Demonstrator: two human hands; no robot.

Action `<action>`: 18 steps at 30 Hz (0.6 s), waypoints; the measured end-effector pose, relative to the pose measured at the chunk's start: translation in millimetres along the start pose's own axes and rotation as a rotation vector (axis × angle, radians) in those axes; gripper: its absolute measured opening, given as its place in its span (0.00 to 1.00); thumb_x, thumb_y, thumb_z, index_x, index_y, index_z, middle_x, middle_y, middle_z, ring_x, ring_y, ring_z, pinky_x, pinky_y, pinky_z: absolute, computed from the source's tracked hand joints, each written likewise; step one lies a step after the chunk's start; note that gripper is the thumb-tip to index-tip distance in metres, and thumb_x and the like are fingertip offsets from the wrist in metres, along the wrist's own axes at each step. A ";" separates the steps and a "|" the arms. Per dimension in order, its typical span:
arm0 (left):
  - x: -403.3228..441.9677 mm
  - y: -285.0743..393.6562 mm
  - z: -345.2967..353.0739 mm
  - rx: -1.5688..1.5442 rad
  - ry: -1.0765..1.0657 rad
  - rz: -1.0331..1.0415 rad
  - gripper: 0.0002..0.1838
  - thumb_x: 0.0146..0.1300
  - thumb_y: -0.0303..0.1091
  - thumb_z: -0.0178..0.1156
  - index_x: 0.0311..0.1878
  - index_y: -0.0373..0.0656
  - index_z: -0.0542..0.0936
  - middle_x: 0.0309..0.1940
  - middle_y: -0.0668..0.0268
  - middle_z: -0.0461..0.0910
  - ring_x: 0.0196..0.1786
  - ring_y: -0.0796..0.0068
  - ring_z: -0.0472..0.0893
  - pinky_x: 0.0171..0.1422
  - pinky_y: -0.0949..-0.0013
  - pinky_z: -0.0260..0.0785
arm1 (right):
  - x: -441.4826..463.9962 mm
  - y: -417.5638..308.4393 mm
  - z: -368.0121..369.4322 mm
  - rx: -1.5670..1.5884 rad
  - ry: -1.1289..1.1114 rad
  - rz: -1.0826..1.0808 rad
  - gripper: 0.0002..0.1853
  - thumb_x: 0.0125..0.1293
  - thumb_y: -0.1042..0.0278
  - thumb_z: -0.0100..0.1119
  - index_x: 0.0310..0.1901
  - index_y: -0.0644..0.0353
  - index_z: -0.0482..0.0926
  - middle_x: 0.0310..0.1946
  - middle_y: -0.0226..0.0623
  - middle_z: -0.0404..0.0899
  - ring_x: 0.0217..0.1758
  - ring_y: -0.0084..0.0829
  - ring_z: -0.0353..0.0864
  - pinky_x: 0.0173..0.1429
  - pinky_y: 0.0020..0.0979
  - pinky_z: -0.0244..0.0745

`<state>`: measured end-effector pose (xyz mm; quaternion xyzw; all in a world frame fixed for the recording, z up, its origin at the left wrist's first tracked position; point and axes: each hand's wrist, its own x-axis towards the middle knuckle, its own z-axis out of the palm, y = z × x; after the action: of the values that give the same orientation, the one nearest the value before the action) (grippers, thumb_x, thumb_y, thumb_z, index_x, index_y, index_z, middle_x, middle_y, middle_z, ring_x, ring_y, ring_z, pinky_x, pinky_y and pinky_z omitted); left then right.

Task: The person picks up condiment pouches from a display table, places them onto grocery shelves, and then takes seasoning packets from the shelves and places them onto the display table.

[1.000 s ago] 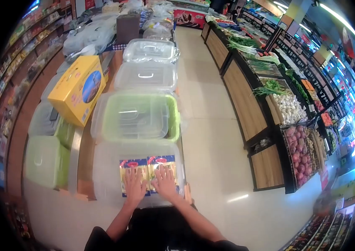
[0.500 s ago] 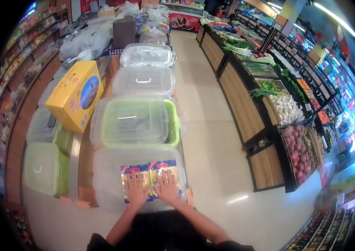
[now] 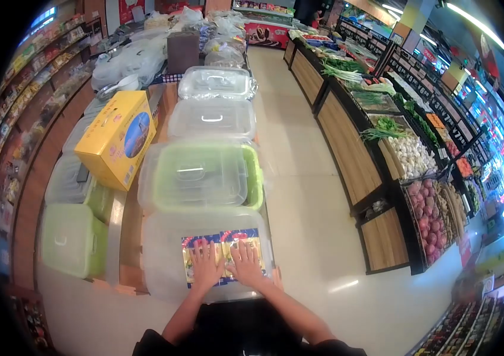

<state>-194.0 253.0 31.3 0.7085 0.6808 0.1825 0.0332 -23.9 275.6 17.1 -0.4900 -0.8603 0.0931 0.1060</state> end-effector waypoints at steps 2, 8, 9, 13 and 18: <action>1.6 -0.1 9.6 0.024 0.017 0.000 0.37 0.63 0.53 0.52 0.68 0.34 0.65 0.70 0.42 0.56 0.74 0.38 0.49 0.74 0.36 0.39 | 0.6 5.8 4.5 0.008 0.020 -0.002 0.39 0.66 0.40 0.49 0.70 0.61 0.57 0.72 0.59 0.46 0.76 0.58 0.44 0.74 0.59 0.41; -1.3 -3.1 7.9 0.016 -0.019 -0.002 0.36 0.65 0.53 0.51 0.69 0.35 0.63 0.71 0.44 0.54 0.73 0.37 0.49 0.73 0.35 0.37 | 0.4 -0.4 6.4 0.025 0.007 0.029 0.39 0.65 0.41 0.50 0.70 0.61 0.58 0.73 0.56 0.46 0.76 0.56 0.43 0.75 0.58 0.40; -1.3 -2.5 8.2 0.019 0.000 0.002 0.36 0.65 0.53 0.51 0.68 0.35 0.64 0.71 0.44 0.55 0.73 0.37 0.50 0.73 0.35 0.37 | -0.1 -1.2 6.5 0.036 0.017 0.035 0.39 0.66 0.41 0.49 0.70 0.60 0.58 0.73 0.56 0.46 0.76 0.56 0.43 0.75 0.58 0.39; -1.4 -2.0 10.9 0.036 0.035 0.002 0.35 0.65 0.54 0.51 0.67 0.37 0.66 0.69 0.45 0.58 0.73 0.39 0.51 0.74 0.38 0.37 | -2.3 -1.9 2.8 0.017 0.025 0.048 0.37 0.68 0.39 0.43 0.71 0.57 0.57 0.73 0.54 0.46 0.77 0.54 0.43 0.75 0.57 0.37; -1.0 -2.3 11.2 0.035 0.026 0.006 0.35 0.65 0.53 0.51 0.68 0.37 0.65 0.70 0.45 0.57 0.73 0.39 0.51 0.74 0.37 0.37 | -1.1 0.1 6.7 -0.004 0.021 0.048 0.37 0.69 0.38 0.41 0.71 0.55 0.56 0.73 0.53 0.47 0.77 0.53 0.43 0.75 0.56 0.36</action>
<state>-192.8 254.4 20.0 0.7088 0.6820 0.1798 0.0115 -25.1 274.3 10.6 -0.5114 -0.8474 0.0890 0.1118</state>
